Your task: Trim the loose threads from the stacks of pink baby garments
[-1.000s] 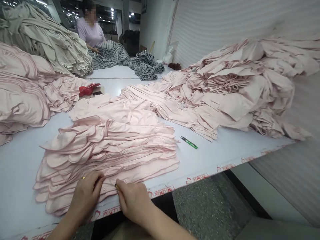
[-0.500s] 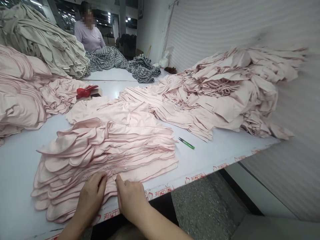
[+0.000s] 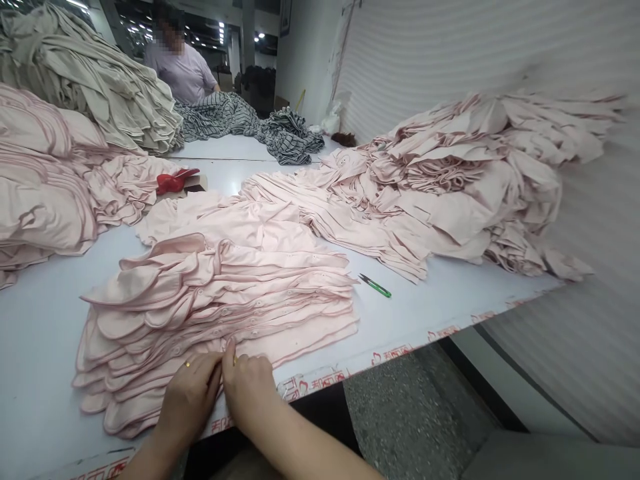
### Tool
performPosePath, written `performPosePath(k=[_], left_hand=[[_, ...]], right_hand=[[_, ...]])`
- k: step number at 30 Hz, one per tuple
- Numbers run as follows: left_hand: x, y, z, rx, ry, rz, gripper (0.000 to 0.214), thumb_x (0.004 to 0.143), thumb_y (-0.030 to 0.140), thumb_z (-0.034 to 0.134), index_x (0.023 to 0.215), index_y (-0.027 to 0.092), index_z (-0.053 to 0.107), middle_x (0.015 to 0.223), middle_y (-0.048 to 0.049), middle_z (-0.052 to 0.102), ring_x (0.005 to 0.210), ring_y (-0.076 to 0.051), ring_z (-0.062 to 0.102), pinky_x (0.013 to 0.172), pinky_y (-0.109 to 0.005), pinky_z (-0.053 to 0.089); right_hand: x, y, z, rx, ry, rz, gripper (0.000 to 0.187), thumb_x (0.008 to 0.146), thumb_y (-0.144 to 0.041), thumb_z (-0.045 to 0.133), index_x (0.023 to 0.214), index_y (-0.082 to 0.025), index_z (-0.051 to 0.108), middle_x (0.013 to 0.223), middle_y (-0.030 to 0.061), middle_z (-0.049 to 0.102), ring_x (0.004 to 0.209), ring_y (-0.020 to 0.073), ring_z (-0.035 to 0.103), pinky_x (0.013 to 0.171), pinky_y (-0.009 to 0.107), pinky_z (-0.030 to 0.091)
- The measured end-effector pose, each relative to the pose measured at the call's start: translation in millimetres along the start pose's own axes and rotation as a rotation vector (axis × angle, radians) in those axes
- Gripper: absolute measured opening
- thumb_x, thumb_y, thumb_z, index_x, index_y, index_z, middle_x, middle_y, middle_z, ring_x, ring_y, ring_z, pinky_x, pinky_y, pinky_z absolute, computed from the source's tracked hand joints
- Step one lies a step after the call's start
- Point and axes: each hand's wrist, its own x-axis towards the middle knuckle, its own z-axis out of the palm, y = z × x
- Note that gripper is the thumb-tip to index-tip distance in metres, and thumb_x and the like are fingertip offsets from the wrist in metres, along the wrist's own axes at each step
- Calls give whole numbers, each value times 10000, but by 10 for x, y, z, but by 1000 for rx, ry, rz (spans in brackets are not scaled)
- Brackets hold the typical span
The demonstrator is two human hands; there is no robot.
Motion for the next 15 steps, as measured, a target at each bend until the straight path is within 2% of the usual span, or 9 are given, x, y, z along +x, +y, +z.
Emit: performPosePath(k=[3,6,8,10,13,15], left_hand=[[102,-50,47,-21,-7,-138,171,890,206,477,810,212,628,743,-7,704,689,-168,658,639,-284,494],[156,-101,66,-20,-27,-244,165,863,195,472,806,217,626,755,-5,715,698,-174,671,636,-291,497],[102,-144,14,-5,-31,-227,159,878,230,474,886,210,632,822,-19,723,754,-179,676,672,-298,505],[-16,-208,-98,106,-26,-195,175,878,295,511,971,201,626,882,-46,714,813,-212,665,696,-329,499],[-207,-322,-298,308,-71,-160,121,877,281,515,881,224,622,800,-37,672,762,-242,624,647,-352,449],[-272,-382,-387,303,-79,-131,150,904,236,476,833,232,608,760,-18,661,731,-224,616,631,-337,432]], right_hand=[[-151,217,-149,56,-50,-113,630,818,-91,550,1434,-96,419,849,128,694,705,268,672,590,338,475],[-207,298,-246,210,-39,-43,531,882,-152,512,1409,-174,453,885,83,718,727,240,685,608,302,456],[-172,265,-255,281,4,-23,447,944,-193,455,1391,-187,462,899,75,728,741,220,689,622,283,445],[-132,207,-242,318,28,-47,411,976,-223,423,1384,-187,456,902,75,733,747,211,691,627,273,437],[-139,134,-229,371,14,-120,349,987,-238,401,1323,-209,489,880,51,734,748,201,692,624,260,424],[-165,95,-225,375,-3,-165,331,978,-238,403,1292,-215,504,866,40,732,733,198,689,611,259,416]])
